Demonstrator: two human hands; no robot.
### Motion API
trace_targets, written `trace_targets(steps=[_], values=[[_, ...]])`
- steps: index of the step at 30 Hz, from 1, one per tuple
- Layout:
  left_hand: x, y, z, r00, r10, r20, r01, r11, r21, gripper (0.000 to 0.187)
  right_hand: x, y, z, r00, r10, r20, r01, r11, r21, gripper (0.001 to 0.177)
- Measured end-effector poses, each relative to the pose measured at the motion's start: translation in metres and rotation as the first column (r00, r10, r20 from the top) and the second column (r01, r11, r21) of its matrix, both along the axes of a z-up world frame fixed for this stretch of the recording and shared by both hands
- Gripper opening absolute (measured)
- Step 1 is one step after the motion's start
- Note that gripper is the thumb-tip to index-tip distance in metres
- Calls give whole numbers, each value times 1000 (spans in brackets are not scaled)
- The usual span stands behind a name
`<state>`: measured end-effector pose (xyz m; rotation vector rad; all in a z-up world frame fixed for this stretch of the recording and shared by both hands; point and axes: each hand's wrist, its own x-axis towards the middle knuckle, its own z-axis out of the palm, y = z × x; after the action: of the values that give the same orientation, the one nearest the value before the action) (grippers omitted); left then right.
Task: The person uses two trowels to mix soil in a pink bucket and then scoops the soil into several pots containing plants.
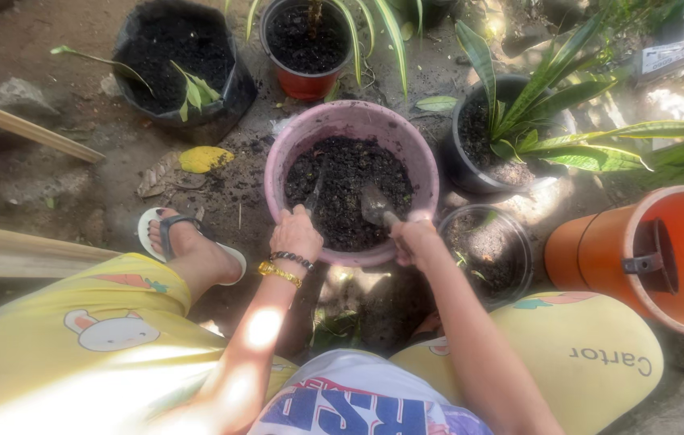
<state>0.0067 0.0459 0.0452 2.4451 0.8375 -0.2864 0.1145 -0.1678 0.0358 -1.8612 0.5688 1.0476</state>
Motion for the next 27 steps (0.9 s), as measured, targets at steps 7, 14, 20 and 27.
trace_targets(steps=[7, 14, 20, 27], values=[[6, -8, -15, 999, -41, -33, 41, 999, 23, 36, 20, -3, -15, 985, -172, 21, 158, 943, 293, 21], [18, -11, -26, 999, -46, 8, 45, 998, 51, 32, 36, 9, -35, 992, -86, 95, 82, 996, 36, 20], [17, -7, -10, 999, -44, 2, 44, 998, 45, 34, 20, -11, 15, 602, 545, 584, -289, 830, -477, 31], [16, -11, -5, 987, -114, -109, 111, 993, -33, 30, -5, 30, -4, 806, 502, 313, -354, 833, -425, 37]])
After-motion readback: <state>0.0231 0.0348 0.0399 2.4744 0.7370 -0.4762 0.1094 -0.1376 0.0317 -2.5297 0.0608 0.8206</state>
